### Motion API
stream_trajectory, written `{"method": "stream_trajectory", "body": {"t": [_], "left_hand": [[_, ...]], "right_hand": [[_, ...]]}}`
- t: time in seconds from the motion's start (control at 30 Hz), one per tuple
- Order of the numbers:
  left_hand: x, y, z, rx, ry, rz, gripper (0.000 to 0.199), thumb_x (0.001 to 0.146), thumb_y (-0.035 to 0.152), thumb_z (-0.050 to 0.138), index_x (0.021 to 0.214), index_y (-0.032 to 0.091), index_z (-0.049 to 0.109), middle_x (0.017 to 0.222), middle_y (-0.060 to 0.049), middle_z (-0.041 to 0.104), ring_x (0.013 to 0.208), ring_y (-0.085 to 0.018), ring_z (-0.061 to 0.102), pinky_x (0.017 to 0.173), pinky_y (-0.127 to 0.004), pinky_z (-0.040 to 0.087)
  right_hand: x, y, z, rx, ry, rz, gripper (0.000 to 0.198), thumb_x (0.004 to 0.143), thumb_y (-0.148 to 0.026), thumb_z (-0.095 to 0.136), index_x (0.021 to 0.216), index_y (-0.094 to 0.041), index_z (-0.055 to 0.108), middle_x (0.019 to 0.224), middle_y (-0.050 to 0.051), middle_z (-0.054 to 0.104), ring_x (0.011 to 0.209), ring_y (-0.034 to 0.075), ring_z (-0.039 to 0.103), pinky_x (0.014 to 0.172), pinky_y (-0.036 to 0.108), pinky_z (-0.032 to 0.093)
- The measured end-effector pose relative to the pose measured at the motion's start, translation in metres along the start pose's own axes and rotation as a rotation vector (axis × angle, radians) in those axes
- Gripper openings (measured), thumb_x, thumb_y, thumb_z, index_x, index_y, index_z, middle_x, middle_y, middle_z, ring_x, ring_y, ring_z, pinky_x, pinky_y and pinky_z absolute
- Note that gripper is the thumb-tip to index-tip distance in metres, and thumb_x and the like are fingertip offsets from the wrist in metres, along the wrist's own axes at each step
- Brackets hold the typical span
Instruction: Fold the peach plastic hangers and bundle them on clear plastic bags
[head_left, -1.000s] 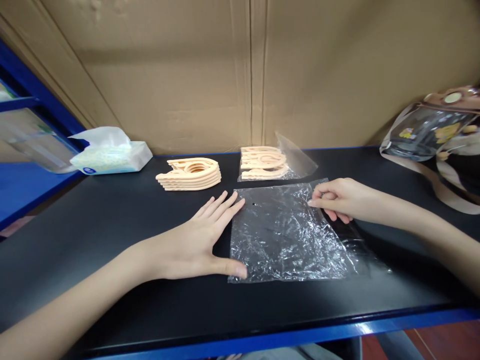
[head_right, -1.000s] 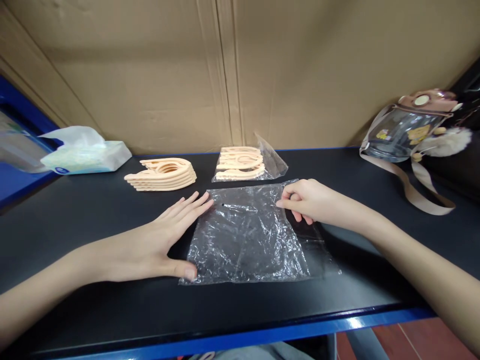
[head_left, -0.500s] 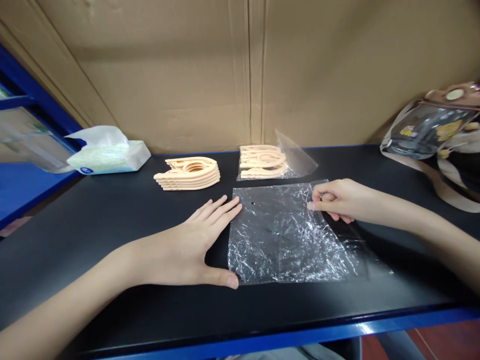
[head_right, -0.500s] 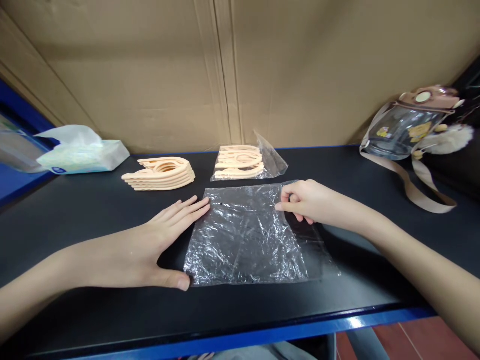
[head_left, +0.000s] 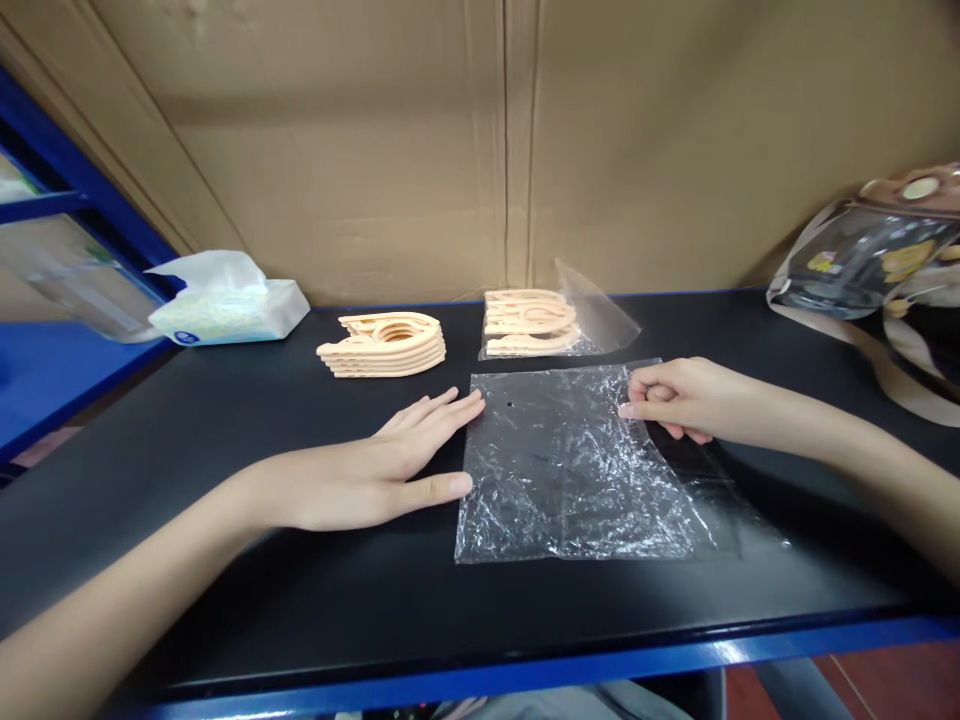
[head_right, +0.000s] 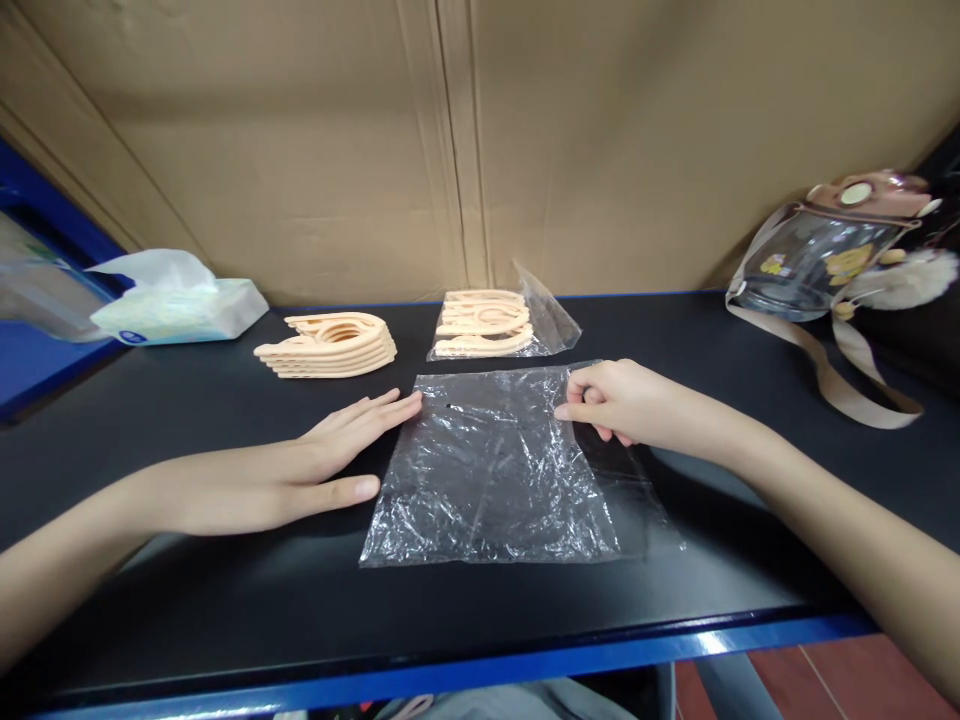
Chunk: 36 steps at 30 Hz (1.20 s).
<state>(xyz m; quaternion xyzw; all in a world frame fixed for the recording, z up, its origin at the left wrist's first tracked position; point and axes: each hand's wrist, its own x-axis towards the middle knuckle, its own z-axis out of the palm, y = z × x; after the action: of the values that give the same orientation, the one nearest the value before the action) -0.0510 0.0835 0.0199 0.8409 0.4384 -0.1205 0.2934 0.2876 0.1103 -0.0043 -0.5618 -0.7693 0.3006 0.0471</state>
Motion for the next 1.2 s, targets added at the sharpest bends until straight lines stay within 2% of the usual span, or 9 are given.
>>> {"method": "stream_trajectory", "body": {"t": [0.33, 0.57, 0.7, 0.8, 0.9, 0.97, 1.03, 1.1, 1.2], "left_hand": [[0.002, 0.000, 0.004, 0.097, 0.065, 0.073, 0.089, 0.088, 0.066, 0.044, 0.154, 0.025, 0.001, 0.161, -0.002, -0.006, 0.147, -0.031, -0.009, 0.118, -0.054, 0.010], [0.003, -0.001, 0.005, 0.142, 0.062, 0.075, 0.088, 0.089, 0.066, 0.042, 0.154, 0.025, 0.000, 0.161, -0.003, -0.008, 0.147, -0.030, -0.012, 0.118, -0.055, 0.010], [0.003, -0.001, 0.004, 0.143, 0.102, 0.081, 0.090, 0.086, 0.068, 0.047, 0.154, 0.024, 0.008, 0.161, -0.005, -0.009, 0.147, -0.032, -0.011, 0.117, -0.056, 0.010], [0.002, -0.001, 0.003, 0.132, 0.099, 0.071, 0.093, 0.084, 0.069, 0.049, 0.154, 0.023, 0.010, 0.161, -0.006, -0.010, 0.147, -0.032, -0.011, 0.117, -0.056, 0.011], [0.002, -0.002, 0.003, 0.120, 0.102, 0.071, 0.092, 0.086, 0.068, 0.046, 0.154, 0.022, 0.004, 0.161, -0.007, -0.007, 0.147, -0.032, -0.010, 0.117, -0.056, 0.010], [0.002, -0.004, 0.003, 0.121, 0.112, 0.075, 0.091, 0.088, 0.067, 0.043, 0.155, 0.022, 0.001, 0.161, -0.007, -0.006, 0.147, -0.032, -0.010, 0.117, -0.056, 0.009], [0.003, -0.005, 0.003, 0.125, 0.118, 0.084, 0.093, 0.087, 0.068, 0.045, 0.154, 0.023, 0.000, 0.161, -0.007, -0.006, 0.147, -0.032, -0.010, 0.118, -0.055, 0.010], [0.003, -0.005, 0.002, 0.126, 0.113, 0.093, 0.097, 0.085, 0.069, 0.048, 0.154, 0.024, -0.001, 0.161, -0.007, -0.007, 0.147, -0.032, -0.011, 0.118, -0.055, 0.010], [0.003, -0.005, 0.001, 0.116, 0.094, 0.079, 0.102, 0.082, 0.071, 0.050, 0.154, 0.023, -0.003, 0.161, -0.007, -0.010, 0.146, -0.032, -0.013, 0.117, -0.055, 0.010]], "right_hand": [[0.001, 0.004, 0.001, -0.002, 0.005, -0.010, 0.033, 0.084, -0.050, 0.057, 0.069, -0.021, 0.051, 0.050, -0.007, 0.056, 0.038, 0.008, 0.046, 0.042, 0.021, 0.037], [-0.002, 0.002, 0.000, -0.006, 0.022, -0.018, 0.038, 0.085, -0.052, 0.055, 0.065, -0.021, 0.051, 0.051, -0.006, 0.056, 0.040, 0.009, 0.046, 0.044, 0.022, 0.036], [-0.005, -0.010, 0.002, -0.007, 0.084, -0.188, 0.043, 0.089, -0.052, 0.050, 0.061, -0.019, 0.055, 0.054, -0.003, 0.055, 0.050, 0.010, 0.049, 0.051, 0.023, 0.036], [-0.005, -0.016, 0.008, -0.009, 0.075, -0.361, 0.034, 0.089, -0.050, 0.053, 0.079, -0.021, 0.067, 0.065, -0.001, 0.060, 0.059, 0.013, 0.053, 0.057, 0.026, 0.040], [-0.003, -0.017, 0.018, -0.018, 0.119, -0.590, 0.028, 0.089, -0.045, 0.057, 0.103, -0.025, 0.070, 0.097, 0.004, 0.067, 0.091, 0.018, 0.061, 0.084, 0.035, 0.047], [-0.002, -0.017, 0.023, -0.051, 0.114, -0.698, 0.032, 0.091, -0.041, 0.055, 0.118, -0.028, 0.065, 0.127, 0.006, 0.059, 0.121, 0.022, 0.051, 0.105, 0.044, 0.037], [-0.004, -0.017, 0.027, -0.105, 0.063, -0.716, 0.041, 0.093, -0.040, 0.052, 0.133, -0.031, 0.055, 0.149, 0.005, 0.041, 0.139, 0.024, 0.032, 0.114, 0.048, 0.026], [-0.005, -0.019, 0.028, -0.160, 0.010, -0.681, 0.054, 0.092, -0.045, 0.053, 0.144, -0.032, 0.043, 0.160, 0.003, 0.023, 0.147, 0.026, 0.016, 0.117, 0.052, 0.019], [-0.007, -0.021, 0.029, -0.215, -0.055, -0.608, 0.069, 0.088, -0.054, 0.056, 0.149, -0.036, 0.030, 0.163, 0.001, 0.005, 0.148, 0.031, 0.004, 0.117, 0.056, 0.014]]}}
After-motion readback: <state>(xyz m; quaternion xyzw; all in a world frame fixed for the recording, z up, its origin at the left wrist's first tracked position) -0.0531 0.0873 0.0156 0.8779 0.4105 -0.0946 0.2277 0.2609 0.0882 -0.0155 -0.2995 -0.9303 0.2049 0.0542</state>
